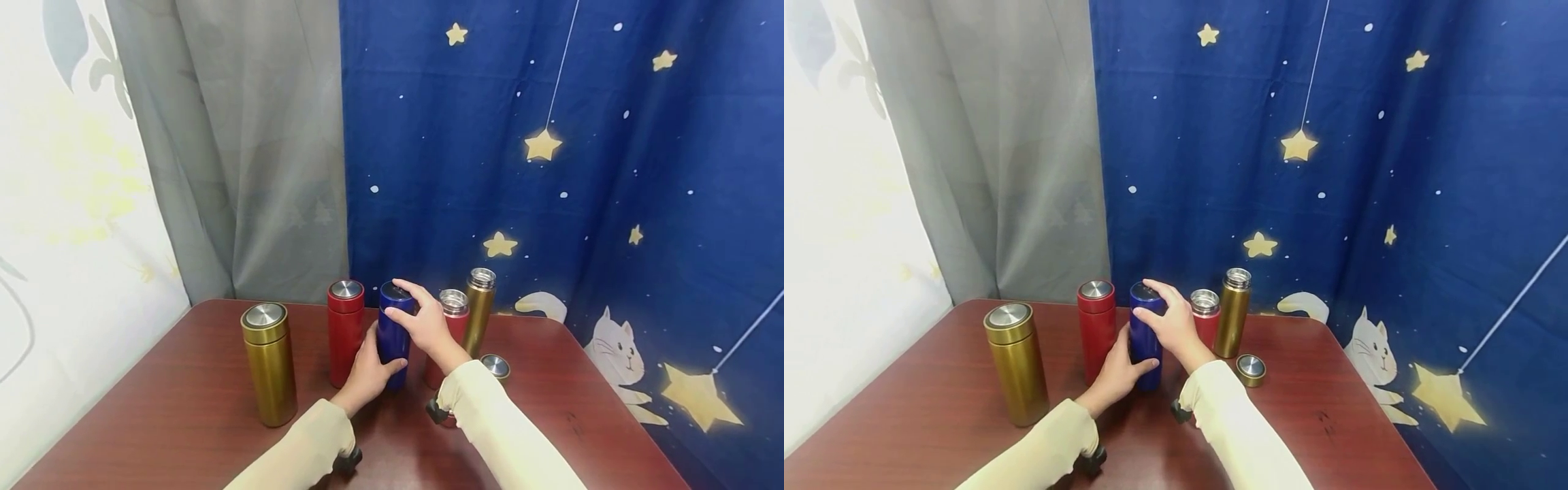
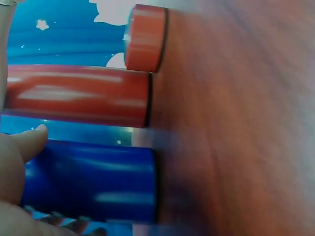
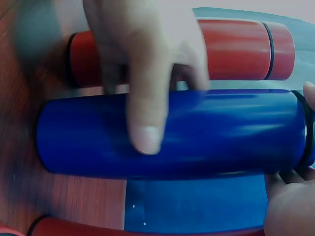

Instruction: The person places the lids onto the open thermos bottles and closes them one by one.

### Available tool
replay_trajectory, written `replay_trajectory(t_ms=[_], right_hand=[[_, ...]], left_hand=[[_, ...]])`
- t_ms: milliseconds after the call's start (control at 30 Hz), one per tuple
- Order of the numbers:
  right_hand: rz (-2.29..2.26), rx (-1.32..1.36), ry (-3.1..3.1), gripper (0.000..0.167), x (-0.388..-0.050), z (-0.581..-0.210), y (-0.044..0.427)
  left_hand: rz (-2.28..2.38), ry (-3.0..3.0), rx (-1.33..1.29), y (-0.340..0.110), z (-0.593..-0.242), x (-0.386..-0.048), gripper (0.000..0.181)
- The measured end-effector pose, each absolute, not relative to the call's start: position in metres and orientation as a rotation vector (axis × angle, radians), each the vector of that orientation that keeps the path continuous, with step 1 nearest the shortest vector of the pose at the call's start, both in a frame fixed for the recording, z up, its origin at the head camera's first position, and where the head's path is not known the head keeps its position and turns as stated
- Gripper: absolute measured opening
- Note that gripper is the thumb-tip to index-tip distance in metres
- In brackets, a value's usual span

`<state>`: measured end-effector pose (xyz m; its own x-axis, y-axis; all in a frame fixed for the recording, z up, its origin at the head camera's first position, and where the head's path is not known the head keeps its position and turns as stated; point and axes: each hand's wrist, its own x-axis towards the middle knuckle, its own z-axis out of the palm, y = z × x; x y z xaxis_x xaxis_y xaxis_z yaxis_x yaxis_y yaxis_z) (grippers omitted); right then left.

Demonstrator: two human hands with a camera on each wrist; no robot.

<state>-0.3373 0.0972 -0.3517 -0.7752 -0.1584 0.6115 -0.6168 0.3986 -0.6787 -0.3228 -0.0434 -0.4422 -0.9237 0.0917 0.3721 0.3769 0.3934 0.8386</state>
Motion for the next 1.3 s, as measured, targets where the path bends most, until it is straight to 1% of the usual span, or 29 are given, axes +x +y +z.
replay_trajectory(t_ms=[100,233,433,800,1033,1133,1300], right_hand=[[1.357,0.665,-2.207,0.053,-0.338,-0.35,0.097],[1.352,0.655,-2.206,0.053,-0.338,-0.351,0.098],[1.358,0.589,-2.154,0.053,-0.338,-0.355,0.096],[1.202,0.486,-2.04,0.054,-0.338,-0.363,0.081],[1.124,0.416,-2.116,0.058,-0.338,-0.359,0.075],[1.114,0.46,-2.182,0.063,-0.337,-0.354,0.078],[1.298,0.654,-2.248,0.064,-0.337,-0.35,0.09]], left_hand=[[-1.562,-2.317,-0.411,-0.04,-0.434,-0.325,0.091],[-1.578,-2.281,-0.417,-0.038,-0.43,-0.327,0.088],[-1.543,-2.306,-0.452,-0.039,-0.432,-0.331,0.086],[-1.463,-2.308,-0.468,-0.042,-0.432,-0.331,0.087],[-1.45,-2.34,-0.459,-0.042,-0.432,-0.331,0.087],[-1.456,-2.351,-0.47,-0.043,-0.431,-0.33,0.088],[-1.482,-2.365,-0.5,-0.046,-0.429,-0.33,0.089]])
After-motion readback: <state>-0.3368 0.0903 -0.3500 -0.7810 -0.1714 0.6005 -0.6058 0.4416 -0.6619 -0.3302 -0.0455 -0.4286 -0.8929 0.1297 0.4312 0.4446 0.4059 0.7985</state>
